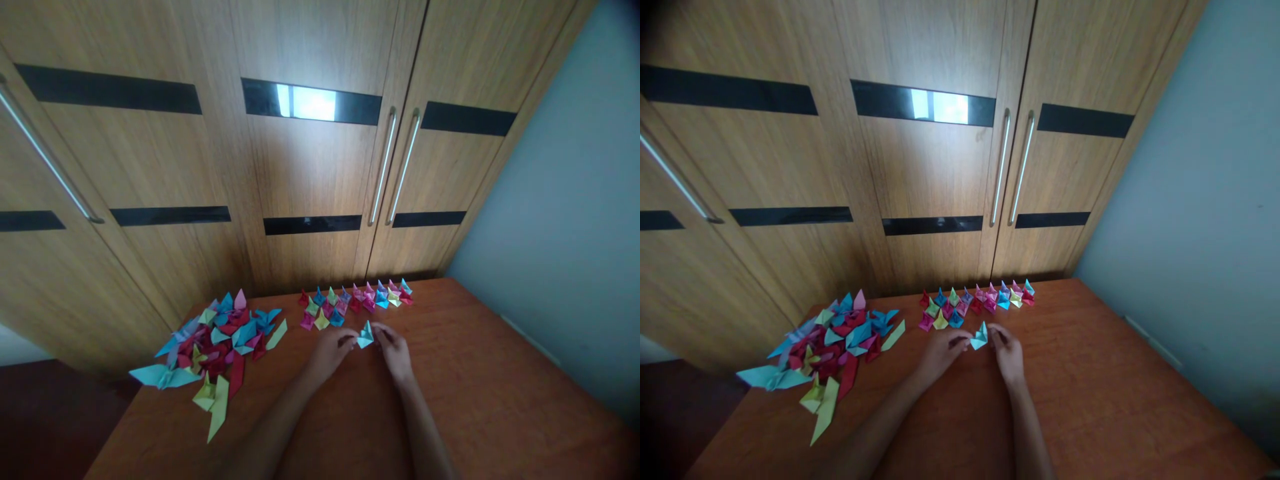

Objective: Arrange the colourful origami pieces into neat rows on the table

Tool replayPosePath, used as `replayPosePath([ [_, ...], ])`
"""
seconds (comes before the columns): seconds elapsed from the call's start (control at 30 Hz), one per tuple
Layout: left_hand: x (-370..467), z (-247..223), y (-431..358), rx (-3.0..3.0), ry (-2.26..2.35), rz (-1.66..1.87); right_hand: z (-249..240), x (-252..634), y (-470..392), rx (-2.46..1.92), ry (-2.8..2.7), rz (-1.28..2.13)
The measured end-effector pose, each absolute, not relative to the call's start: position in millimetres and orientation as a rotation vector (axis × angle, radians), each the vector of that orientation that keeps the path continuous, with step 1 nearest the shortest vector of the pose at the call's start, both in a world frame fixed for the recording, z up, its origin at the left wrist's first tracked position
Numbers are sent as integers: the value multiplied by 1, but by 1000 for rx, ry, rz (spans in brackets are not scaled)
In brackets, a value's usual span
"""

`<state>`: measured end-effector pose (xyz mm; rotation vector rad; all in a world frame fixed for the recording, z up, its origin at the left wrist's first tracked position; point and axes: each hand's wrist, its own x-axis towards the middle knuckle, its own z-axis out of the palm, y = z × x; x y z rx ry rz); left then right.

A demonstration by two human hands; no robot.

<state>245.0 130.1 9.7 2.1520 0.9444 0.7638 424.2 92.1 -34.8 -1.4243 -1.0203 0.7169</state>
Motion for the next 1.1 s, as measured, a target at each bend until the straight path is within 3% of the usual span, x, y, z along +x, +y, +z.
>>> replayPosePath([
  [0.7, 288, 9, 158, 2577, 1363, 316, -45, 424, 94, -1524, -1126, 543],
  [1.1, 288, 14, 149, 2576, 1296, 405, -46, 424, 94, -1546, -1176, 530],
])
